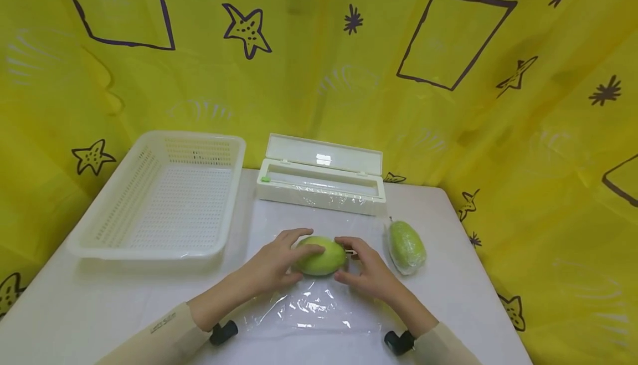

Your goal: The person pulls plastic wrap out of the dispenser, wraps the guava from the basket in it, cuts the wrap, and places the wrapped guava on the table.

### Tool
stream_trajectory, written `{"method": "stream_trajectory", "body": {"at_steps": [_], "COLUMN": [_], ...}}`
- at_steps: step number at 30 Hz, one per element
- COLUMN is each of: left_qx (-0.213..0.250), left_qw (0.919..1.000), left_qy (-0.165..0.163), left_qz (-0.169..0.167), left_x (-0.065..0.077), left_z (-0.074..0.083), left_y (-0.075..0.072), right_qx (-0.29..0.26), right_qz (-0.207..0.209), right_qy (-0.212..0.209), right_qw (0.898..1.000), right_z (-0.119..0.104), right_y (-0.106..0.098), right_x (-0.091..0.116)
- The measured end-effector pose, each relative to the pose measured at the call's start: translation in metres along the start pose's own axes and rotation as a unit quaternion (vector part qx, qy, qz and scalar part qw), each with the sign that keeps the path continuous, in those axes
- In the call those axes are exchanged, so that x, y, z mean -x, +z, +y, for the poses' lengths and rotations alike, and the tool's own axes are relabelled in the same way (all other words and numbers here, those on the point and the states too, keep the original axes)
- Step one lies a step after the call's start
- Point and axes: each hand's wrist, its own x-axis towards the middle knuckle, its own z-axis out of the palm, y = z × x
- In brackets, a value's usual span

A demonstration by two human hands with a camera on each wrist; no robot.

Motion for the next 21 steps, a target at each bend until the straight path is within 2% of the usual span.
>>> {"method": "stream_trajectory", "body": {"at_steps": [3,6,9,11,13,15,17,19,21], "left_qx": [-0.004,-0.015,-0.020,-0.023,-0.025,-0.036,-0.050,-0.069,-0.085], "left_qw": [0.9999,0.9993,0.9984,0.9979,0.9979,0.9984,0.9984,0.9966,0.9938], "left_qy": [0.005,0.010,0.007,0.001,0.006,0.014,0.024,0.032,0.042], "left_qz": [0.010,0.031,0.053,0.061,0.060,0.041,0.006,-0.031,-0.058], "left_x": [0.001,0.009,0.024,0.037,0.051,0.064,0.077,0.086,0.092], "left_z": [-0.001,-0.001,0.002,0.006,0.009,0.011,0.012,0.012,0.010], "left_y": [0.002,0.001,-0.003,-0.005,-0.006,-0.007,-0.008,-0.008,-0.009], "right_qx": [0.000,0.035,0.100,0.151,0.200,0.237,0.256,0.256,0.251], "right_qz": [0.002,0.012,0.032,0.045,0.039,0.008,-0.043,-0.097,-0.131], "right_qy": [0.004,0.010,-0.001,-0.023,-0.053,-0.082,-0.104,-0.107,-0.098], "right_qw": [1.000,0.999,0.994,0.987,0.977,0.968,0.960,0.956,0.954], "right_z": [-0.001,-0.005,-0.008,-0.010,-0.011,-0.011,-0.009,-0.007,-0.004], "right_y": [-0.001,-0.004,-0.010,-0.014,-0.019,-0.023,-0.027,-0.030,-0.032], "right_x": [0.002,0.009,0.023,0.037,0.052,0.067,0.080,0.089,0.095]}}
